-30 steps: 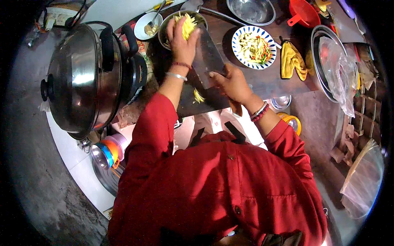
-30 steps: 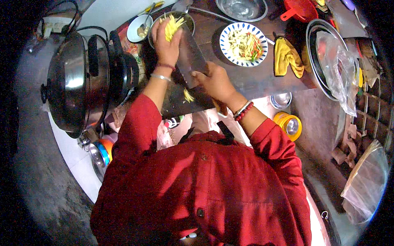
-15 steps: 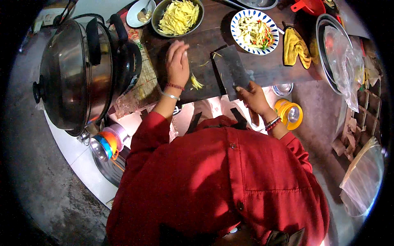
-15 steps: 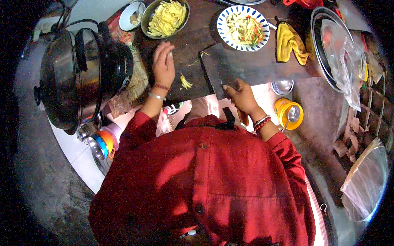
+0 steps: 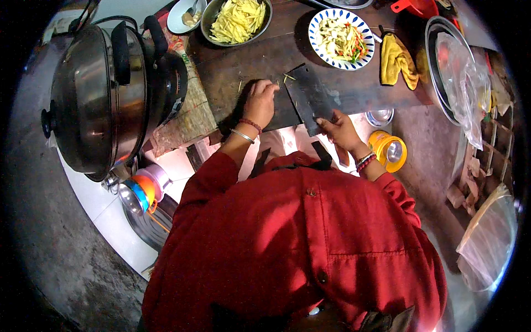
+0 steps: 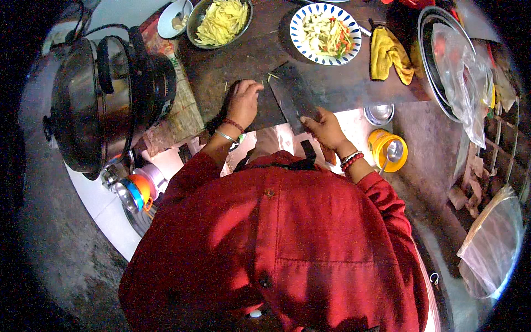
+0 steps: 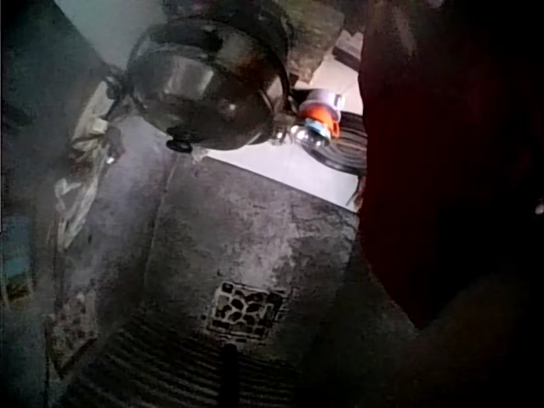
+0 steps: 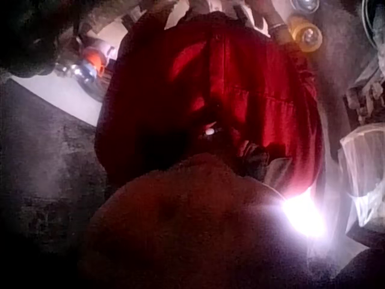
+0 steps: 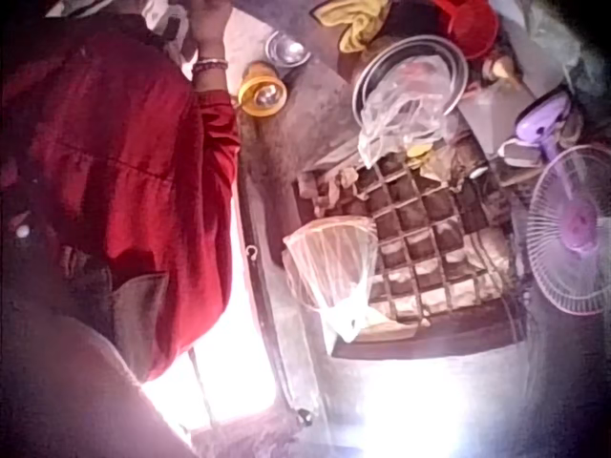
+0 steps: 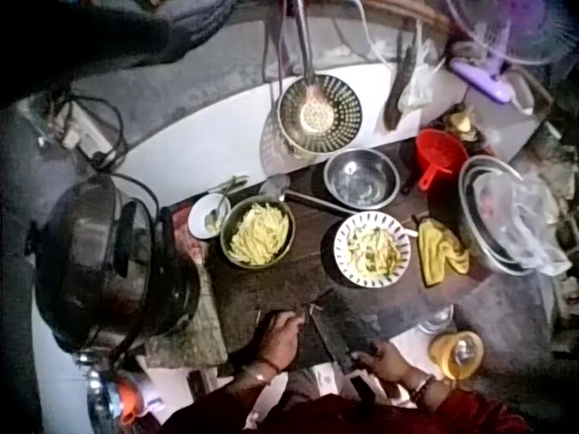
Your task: The person slices a yellow vegetable on a wooden board with a large knife, puts the slices into a bowl, wipes the board with a yellow cloth, and pours water from a ladle into a bowl containing the sliced vegetables.
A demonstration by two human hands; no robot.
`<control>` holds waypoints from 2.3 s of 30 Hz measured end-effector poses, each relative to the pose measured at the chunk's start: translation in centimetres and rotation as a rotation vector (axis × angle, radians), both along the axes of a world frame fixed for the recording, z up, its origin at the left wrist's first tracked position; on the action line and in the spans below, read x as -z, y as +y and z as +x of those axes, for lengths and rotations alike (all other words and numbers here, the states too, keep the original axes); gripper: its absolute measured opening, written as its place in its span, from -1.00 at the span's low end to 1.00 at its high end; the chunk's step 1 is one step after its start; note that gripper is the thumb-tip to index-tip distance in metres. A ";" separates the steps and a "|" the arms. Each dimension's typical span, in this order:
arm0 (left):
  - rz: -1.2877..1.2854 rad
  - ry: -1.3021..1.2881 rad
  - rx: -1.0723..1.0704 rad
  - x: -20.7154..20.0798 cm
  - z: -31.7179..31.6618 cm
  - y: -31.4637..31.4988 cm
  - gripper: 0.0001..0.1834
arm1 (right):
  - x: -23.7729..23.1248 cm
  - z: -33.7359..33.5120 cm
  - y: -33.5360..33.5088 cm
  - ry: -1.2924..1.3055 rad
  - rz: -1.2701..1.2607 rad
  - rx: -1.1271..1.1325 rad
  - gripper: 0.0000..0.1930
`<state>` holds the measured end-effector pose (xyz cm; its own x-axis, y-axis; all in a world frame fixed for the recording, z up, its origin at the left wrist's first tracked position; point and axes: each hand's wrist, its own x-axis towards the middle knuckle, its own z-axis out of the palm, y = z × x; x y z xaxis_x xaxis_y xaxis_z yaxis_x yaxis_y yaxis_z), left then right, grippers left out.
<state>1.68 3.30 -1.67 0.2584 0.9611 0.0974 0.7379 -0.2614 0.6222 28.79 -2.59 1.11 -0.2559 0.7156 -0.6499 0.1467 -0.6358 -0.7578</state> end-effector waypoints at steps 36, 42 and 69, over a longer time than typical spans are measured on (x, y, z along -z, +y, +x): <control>-0.420 -0.280 -0.460 1.4 -2.1 -4.8 -0.51 | 1.6 -4.2 -1.4 -0.013 0.034 -0.274 -0.71; -0.399 -0.366 -0.444 2.0 -2.7 -4.7 -0.52 | 2.3 -5.2 -1.5 0.049 0.142 -0.201 -0.72; 0.525 0.098 -0.217 -4.7 -5.6 17.1 -0.64 | -9.5 -6.9 13.7 -0.013 0.237 -0.053 -0.65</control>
